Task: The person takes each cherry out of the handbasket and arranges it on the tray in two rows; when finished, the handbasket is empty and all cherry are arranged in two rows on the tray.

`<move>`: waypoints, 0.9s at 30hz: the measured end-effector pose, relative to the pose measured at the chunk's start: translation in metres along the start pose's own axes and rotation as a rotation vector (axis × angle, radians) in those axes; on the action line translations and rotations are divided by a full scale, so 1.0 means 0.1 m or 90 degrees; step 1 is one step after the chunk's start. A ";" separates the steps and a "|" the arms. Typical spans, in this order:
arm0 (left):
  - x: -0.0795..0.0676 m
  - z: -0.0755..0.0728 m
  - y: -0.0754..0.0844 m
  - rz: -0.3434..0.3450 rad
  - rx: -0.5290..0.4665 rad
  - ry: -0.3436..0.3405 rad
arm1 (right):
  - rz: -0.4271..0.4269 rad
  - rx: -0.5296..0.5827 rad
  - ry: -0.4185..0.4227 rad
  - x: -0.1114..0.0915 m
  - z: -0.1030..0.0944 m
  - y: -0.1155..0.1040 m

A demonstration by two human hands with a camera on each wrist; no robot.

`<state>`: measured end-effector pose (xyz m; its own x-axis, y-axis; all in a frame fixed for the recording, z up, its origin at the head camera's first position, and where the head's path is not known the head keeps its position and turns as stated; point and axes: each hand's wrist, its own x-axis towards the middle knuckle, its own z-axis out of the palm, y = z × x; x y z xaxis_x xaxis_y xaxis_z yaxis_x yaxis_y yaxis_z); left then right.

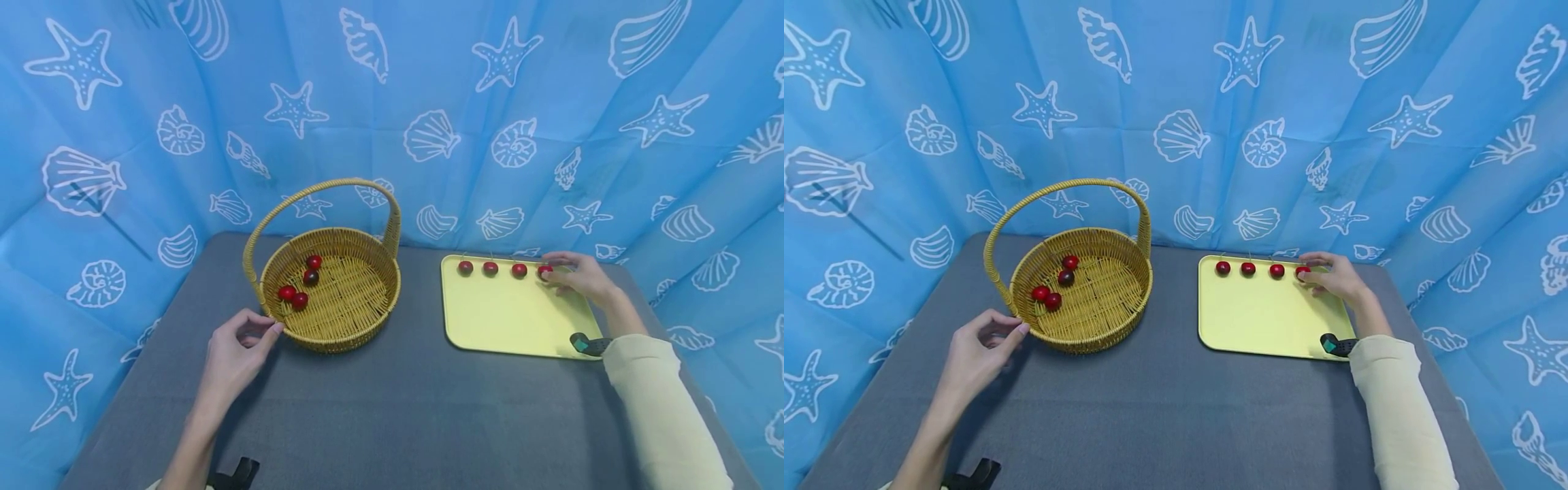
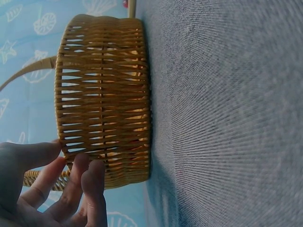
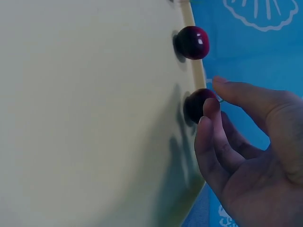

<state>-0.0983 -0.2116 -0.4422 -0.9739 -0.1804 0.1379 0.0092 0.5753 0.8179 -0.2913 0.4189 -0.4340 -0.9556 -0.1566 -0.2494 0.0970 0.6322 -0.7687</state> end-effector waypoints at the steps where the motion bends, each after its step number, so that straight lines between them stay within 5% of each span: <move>1: 0.00 0.00 0.00 0.000 0.001 0.000 | -0.003 -0.003 -0.002 0.00 -0.01 -0.01; 13: 0.00 -0.02 0.01 -0.015 0.005 -0.012 | -0.035 -0.052 -0.007 -0.01 0.03 -0.24; 27: 0.01 -0.01 0.00 -0.018 0.002 -0.011 | -0.082 -0.008 -0.019 -0.05 0.32 -0.76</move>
<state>-0.0995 -0.2125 -0.4414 -0.9775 -0.1829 0.1048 -0.0193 0.5728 0.8195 -0.2850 0.3474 -0.3935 -0.9510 -0.2602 -0.1668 -0.0301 0.6150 -0.7880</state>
